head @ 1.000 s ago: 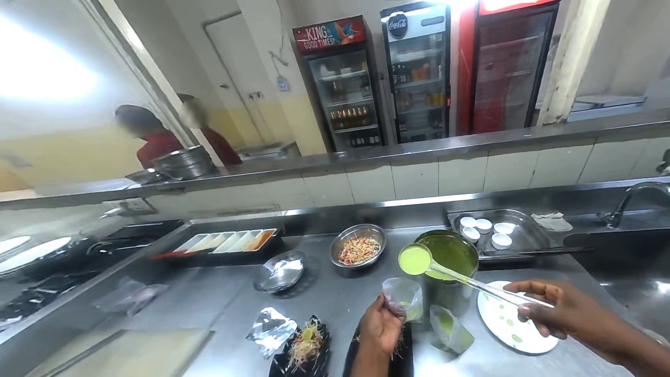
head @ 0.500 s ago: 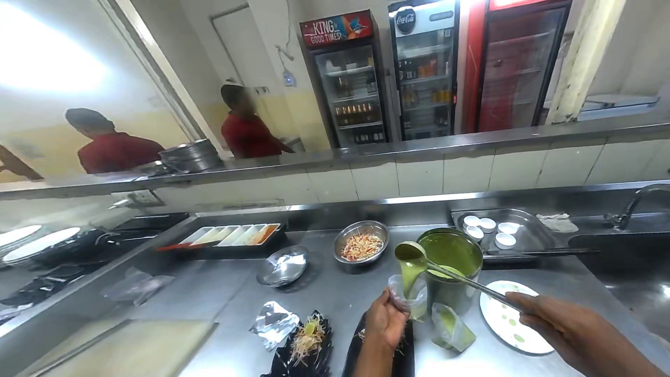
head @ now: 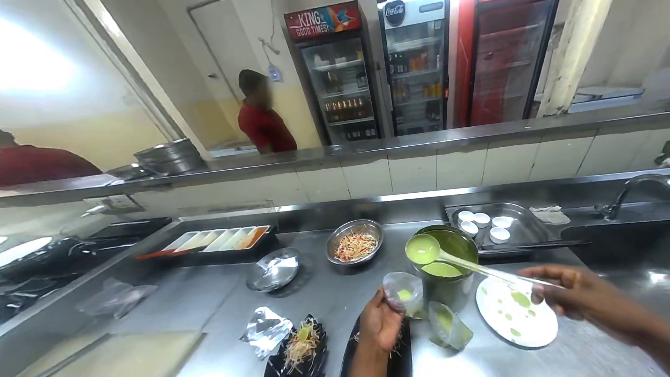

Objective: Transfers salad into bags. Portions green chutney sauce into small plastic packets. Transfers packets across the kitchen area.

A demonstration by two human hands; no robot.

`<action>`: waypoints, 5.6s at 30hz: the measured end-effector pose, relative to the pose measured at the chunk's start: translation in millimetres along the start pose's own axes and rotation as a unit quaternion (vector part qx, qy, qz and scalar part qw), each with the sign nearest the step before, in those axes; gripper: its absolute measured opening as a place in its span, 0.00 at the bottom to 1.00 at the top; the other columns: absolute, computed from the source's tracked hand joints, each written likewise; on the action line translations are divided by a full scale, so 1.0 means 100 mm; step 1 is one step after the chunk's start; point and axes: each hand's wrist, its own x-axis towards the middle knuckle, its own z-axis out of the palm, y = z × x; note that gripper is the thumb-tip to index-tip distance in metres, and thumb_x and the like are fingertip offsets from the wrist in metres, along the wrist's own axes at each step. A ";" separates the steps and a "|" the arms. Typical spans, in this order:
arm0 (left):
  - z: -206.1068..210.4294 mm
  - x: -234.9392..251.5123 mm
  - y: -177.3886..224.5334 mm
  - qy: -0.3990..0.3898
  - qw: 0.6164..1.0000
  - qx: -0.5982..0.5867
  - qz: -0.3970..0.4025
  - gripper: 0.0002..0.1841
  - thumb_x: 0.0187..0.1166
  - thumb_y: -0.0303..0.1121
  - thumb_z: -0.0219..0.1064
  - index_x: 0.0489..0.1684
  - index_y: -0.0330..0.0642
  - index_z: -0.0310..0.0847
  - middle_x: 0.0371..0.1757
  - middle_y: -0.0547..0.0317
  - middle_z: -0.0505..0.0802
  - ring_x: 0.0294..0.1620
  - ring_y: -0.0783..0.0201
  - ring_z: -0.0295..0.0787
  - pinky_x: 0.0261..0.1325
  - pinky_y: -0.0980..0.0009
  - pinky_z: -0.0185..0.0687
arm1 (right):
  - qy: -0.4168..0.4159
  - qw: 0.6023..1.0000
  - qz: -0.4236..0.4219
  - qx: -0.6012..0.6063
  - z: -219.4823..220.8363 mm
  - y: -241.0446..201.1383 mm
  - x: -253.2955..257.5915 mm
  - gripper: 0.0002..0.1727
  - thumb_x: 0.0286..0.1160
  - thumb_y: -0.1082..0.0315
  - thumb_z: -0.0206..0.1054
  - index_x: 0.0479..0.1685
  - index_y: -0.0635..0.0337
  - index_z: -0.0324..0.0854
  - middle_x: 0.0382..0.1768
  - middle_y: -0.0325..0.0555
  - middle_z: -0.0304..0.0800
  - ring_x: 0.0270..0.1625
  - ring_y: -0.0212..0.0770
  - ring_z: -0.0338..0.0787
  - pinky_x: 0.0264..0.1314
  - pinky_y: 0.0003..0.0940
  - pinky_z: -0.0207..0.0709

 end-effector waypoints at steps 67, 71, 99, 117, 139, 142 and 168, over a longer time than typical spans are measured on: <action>0.04 -0.03 -0.02 0.014 1.000 0.006 0.003 0.19 0.96 0.41 0.39 0.59 0.36 0.71 0.42 0.48 0.88 0.40 0.57 0.91 0.42 0.62 0.90 | 0.119 0.757 -0.501 -0.402 0.24 0.36 -0.19 0.16 0.88 0.62 0.57 0.60 0.55 0.88 0.42 0.48 0.96 0.41 0.40 0.94 0.48 0.27 0.86; 0.03 -0.01 -0.01 -0.003 1.000 -0.002 0.002 0.20 0.96 0.41 0.39 0.60 0.37 0.72 0.44 0.48 0.90 0.41 0.57 0.92 0.43 0.62 0.91 | 0.068 0.902 -0.336 -0.263 0.27 0.41 -0.23 0.17 0.83 0.62 0.63 0.63 0.59 0.88 0.45 0.46 0.96 0.34 0.32 0.92 0.39 0.26 0.87; -0.33 -0.07 0.04 -0.030 0.999 -0.012 0.010 0.22 0.96 0.41 0.36 0.50 0.38 0.76 0.37 0.51 0.93 0.37 0.59 0.96 0.41 0.63 0.94 | -0.089 0.955 0.065 -0.276 0.33 -0.33 1.31 0.08 0.85 0.70 0.64 0.50 0.66 0.84 0.31 0.45 0.89 0.28 0.33 0.85 0.37 0.29 0.80; 0.04 -0.01 0.00 -0.018 1.000 -0.009 0.005 0.19 0.96 0.40 0.39 0.54 0.36 0.73 0.38 0.49 0.90 0.38 0.58 0.92 0.42 0.63 0.91 | 0.059 0.949 -0.216 -0.221 0.03 -0.21 -0.08 0.14 0.77 0.65 0.68 0.59 0.54 0.88 0.37 0.34 0.95 0.26 0.25 0.87 0.27 0.21 0.81; 0.00 0.00 0.02 -0.034 0.999 -0.013 0.010 0.20 0.96 0.41 0.38 0.56 0.37 0.74 0.41 0.49 0.91 0.40 0.57 0.93 0.45 0.61 0.92 | 0.050 0.900 -0.364 -0.235 0.25 0.24 -0.26 0.15 0.84 0.67 0.63 0.59 0.65 0.87 0.44 0.49 0.95 0.34 0.28 0.90 0.38 0.21 0.84; -0.02 0.00 0.03 -0.048 0.999 -0.008 0.012 0.21 0.96 0.42 0.38 0.57 0.36 0.74 0.41 0.49 0.91 0.41 0.57 0.94 0.46 0.61 0.92 | 0.060 0.963 -0.246 -0.094 0.22 0.16 -0.21 0.13 0.77 0.68 0.66 0.56 0.60 0.86 0.41 0.34 0.94 0.28 0.20 0.86 0.27 0.16 0.79; -0.91 -0.70 -0.60 -0.128 0.986 -0.015 -0.102 0.29 0.96 0.41 0.31 0.43 0.45 0.84 0.41 0.55 0.98 0.45 0.61 0.97 0.54 0.62 0.93 | 0.209 0.935 -0.150 -0.243 0.57 0.18 0.69 0.14 0.84 0.63 0.67 0.57 0.64 0.85 0.48 0.56 0.90 0.49 0.54 0.90 0.56 0.57 0.82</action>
